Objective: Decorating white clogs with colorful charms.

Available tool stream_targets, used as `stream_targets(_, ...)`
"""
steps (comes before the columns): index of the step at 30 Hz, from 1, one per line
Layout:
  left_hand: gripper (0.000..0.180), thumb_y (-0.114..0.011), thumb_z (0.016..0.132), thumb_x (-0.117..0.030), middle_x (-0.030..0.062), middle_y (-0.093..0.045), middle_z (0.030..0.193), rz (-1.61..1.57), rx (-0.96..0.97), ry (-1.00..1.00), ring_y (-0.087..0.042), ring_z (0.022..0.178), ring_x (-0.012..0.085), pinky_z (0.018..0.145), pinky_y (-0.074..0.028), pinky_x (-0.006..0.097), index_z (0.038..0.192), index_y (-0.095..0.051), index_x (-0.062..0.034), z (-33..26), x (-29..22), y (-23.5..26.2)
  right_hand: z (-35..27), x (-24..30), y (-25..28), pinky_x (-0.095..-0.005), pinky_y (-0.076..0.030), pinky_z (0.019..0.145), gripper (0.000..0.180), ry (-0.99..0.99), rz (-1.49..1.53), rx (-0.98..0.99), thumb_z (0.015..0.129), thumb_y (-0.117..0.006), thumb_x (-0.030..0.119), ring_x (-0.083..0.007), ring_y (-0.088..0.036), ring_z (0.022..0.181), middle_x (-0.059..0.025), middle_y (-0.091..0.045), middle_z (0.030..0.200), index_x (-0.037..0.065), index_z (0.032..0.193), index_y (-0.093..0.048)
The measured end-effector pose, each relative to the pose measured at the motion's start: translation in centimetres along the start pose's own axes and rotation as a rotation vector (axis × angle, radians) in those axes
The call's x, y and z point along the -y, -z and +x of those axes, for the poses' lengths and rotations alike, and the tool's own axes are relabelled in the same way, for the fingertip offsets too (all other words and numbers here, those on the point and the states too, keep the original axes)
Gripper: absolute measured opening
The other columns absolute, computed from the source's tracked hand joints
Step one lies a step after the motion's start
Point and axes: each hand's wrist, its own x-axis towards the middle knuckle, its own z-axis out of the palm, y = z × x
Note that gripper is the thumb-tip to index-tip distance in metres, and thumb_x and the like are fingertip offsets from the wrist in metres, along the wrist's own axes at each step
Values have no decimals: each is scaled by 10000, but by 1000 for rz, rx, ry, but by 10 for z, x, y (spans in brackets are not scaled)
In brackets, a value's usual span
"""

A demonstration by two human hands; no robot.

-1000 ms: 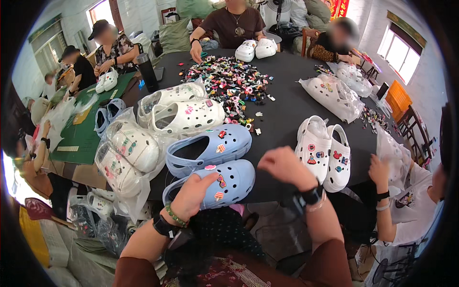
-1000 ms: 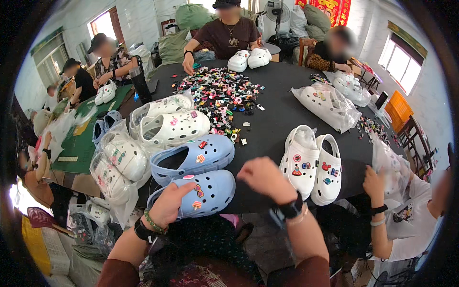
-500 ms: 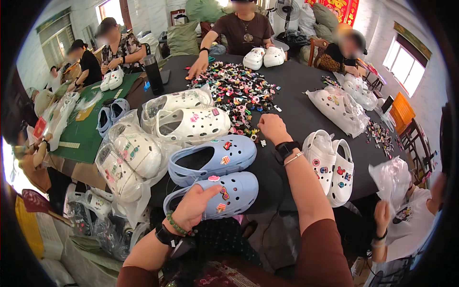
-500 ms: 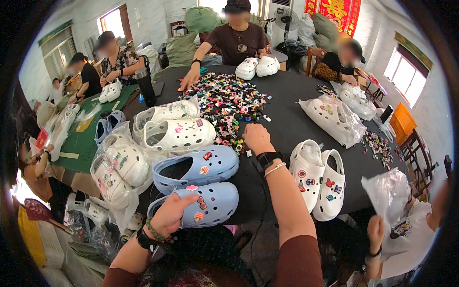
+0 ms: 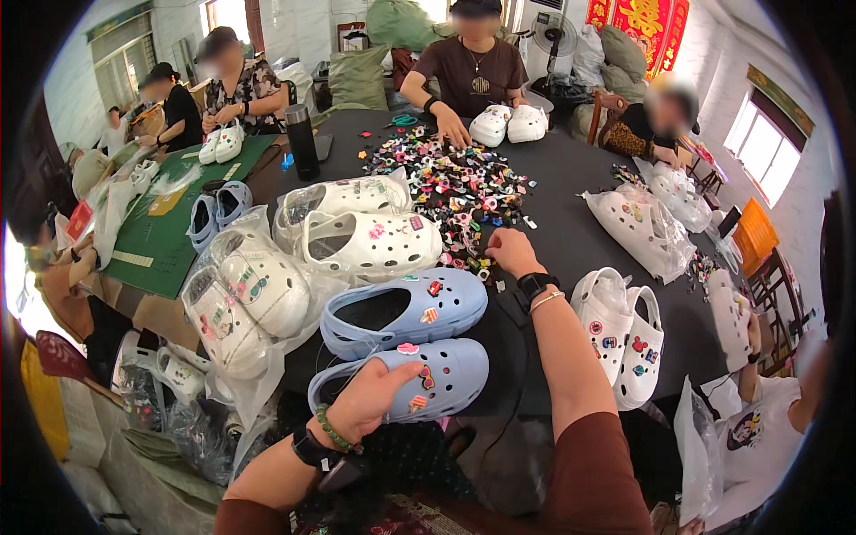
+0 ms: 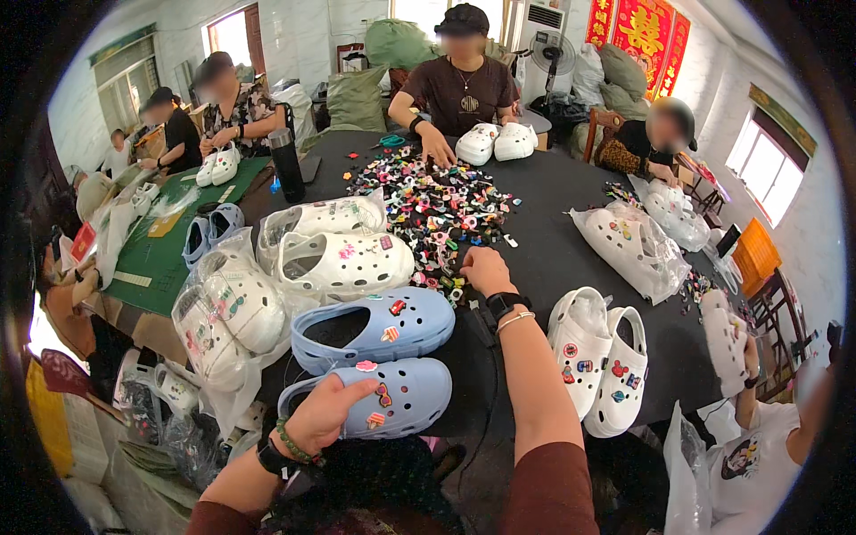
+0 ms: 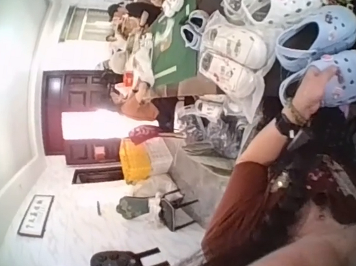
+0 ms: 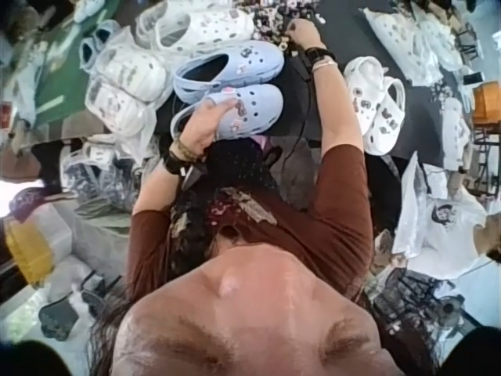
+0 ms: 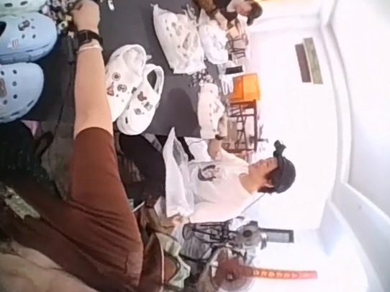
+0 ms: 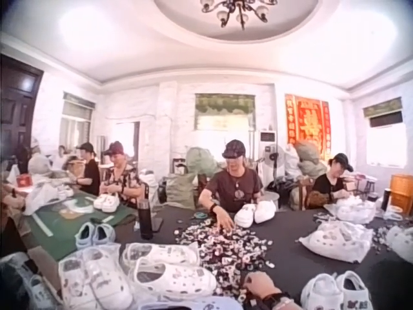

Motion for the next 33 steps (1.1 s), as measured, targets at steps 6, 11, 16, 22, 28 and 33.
stream_targets(6, 288, -590, 934, -161, 114, -668, 1053, 6, 15, -4, -655, 904, 180, 789, -543, 326, 1132, -602, 47, -1, 0, 3, 8, 20, -9, -403, -490, 783, 207, 222, 72, -121, 743, -765, 234, -295, -605, 886, -108, -621, 895, 70, 820, -664)
stream_targets(11, 279, -601, 925, -149, 110, -670, 1057, 4, 16, -8, -653, 909, 179, 807, -536, 326, 1125, -606, 45, -1, 0, 0, 13, 9, -19, -415, -483, 776, 224, 153, 78, -70, 732, -777, 240, -308, -600, 885, -125, -622, 868, 66, 782, -644)
stream_targets(16, 270, -603, 921, -136, 108, -670, 1071, 13, 8, 4, -650, 927, 180, 828, -529, 332, 1127, -607, 39, -2, -2, -1, 10, -3, -2, -361, -506, 580, 227, -23, 294, -70, 804, -734, 152, -238, -657, 623, -135, -653, 759, 7, 811, -560)
stream_targets(22, 272, -591, 926, -130, 105, -667, 1083, 5, 34, 0, -647, 933, 175, 829, -527, 329, 1142, -600, 36, -1, 0, 3, 6, -10, 14, -301, -516, 520, 150, -55, 404, -55, 816, -705, 82, -166, -674, 620, -94, -638, 715, -4, 846, -585)
stream_targets(28, 264, -587, 926, -123, 90, -668, 1079, -23, 57, -23, -642, 932, 166, 827, -526, 325, 1143, -600, 28, -3, 1, -3, 17, -29, 18, -280, -543, 605, 145, 91, 376, 0, 759, -681, 22, -136, -672, 650, -81, -685, 753, -12, 899, -671)
stream_targets(33, 272, -590, 924, -119, 97, -660, 1092, -33, 49, 14, -645, 934, 178, 847, -529, 342, 1156, -588, 24, 2, 1, 5, -5, -7, 42, -261, -519, 610, 185, 181, 552, 29, 777, -652, 11, -118, -649, 669, -67, -683, 757, -2, 961, -670)
